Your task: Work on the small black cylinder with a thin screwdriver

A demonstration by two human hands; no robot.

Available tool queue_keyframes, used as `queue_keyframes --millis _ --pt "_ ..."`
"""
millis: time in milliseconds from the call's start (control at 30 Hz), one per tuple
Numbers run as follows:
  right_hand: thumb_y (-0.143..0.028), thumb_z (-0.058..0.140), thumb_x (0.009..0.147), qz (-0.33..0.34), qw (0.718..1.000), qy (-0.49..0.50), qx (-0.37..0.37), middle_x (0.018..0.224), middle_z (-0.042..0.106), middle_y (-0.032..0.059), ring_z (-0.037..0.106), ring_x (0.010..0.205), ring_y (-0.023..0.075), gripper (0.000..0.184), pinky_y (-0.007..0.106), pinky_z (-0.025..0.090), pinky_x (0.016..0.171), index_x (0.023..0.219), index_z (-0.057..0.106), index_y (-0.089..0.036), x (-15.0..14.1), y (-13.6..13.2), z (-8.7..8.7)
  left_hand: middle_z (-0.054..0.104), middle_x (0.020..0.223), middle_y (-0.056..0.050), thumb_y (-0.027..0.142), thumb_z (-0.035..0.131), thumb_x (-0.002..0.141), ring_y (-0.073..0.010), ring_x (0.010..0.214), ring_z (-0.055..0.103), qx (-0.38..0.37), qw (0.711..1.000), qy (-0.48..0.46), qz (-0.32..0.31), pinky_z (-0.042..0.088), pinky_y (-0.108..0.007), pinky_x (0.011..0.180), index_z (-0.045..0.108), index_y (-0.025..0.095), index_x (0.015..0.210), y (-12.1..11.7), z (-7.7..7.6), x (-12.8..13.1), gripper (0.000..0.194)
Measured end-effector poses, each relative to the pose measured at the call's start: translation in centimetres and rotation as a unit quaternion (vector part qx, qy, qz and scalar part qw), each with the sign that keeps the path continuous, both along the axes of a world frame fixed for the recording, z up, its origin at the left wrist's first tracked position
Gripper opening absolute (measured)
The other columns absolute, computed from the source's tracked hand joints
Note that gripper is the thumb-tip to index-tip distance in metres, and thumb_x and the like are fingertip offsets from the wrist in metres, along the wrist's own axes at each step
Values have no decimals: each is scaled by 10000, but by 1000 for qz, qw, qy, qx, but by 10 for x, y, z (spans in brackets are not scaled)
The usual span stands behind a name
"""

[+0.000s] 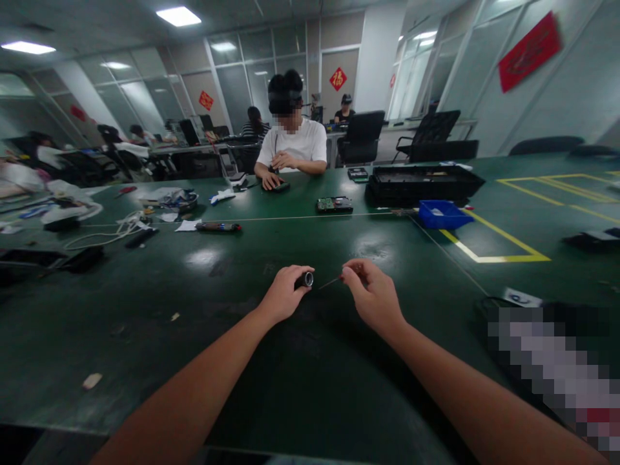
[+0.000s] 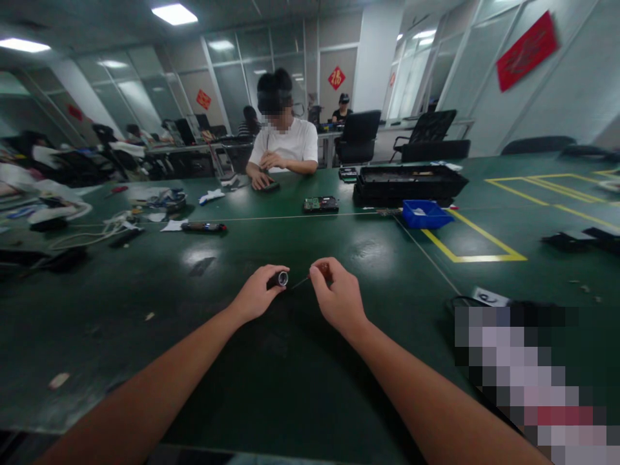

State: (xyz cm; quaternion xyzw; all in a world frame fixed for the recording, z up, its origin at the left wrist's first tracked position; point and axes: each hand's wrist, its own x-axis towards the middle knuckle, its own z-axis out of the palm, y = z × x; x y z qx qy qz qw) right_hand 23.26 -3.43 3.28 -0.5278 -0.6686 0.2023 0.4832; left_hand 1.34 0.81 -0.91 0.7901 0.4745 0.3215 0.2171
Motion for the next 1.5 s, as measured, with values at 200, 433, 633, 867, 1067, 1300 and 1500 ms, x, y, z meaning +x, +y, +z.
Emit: queue_keyframes --millis 200,433,633,867,1067,1300,1500 --pt "-381 565 937 26 997 69 -3 929 753 77 732 887 244 203 399 554 827 1029 638 -215 1 1 -4 655 1243 -59 159 686 855 -245 1189 563 7 1000 -19 -3 409 -430 1075 656 225 1222 -3 6 3 374" --pt "-377 558 941 23 997 65 -25 933 759 73 735 890 238 207 402 551 828 1044 631 -213 0 5 -6 652 1257 -53 178 674 866 -243 1199 565 2 999 -36 -8 410 -429 1077 648 248 1240 -5 8 2 381" --pt "-426 546 950 -25 998 35 -50 896 757 66 716 802 222 250 370 524 748 994 652 -204 1 7 -6 651 1265 -49 197 678 870 -233 1197 566 16 999 -37 -9 405 -420 1080 643 251 1253 -4 7 1 388" --pt "-561 527 937 -72 995 -71 -24 550 607 -3 557 513 163 458 299 381 531 643 616 -220 2 4 3 667 1245 -49 204 690 862 -244 1188 570 23 999 -24 -26 411 -440 1066 652 262 1251 -4 7 1 395" --pt "-603 494 942 -80 989 -123 -14 428 475 -26 449 409 127 595 294 309 477 480 508 -228 2 4 2 668 1249 -46 217 686 872 -245 1187 573 19 999 -20 -34 413 -445 1064 657 273 1257 -4 7 0 390" --pt "-601 520 934 -52 987 -148 -27 506 615 1 548 463 152 517 297 362 499 594 611 -223 3 6 0 672 1251 -39 202 695 866 -230 1182 587 19 999 -33 -21 421 -422 1063 651 275 1269 -3 4 -2 412" --pt "-373 580 942 54 992 -112 1 865 754 47 695 760 205 212 347 525 697 978 725 -222 5 6 0 672 1255 -51 201 695 863 -234 1183 594 14 999 -47 -4 420 -423 1073 655 268 1272 1 3 -6 417"
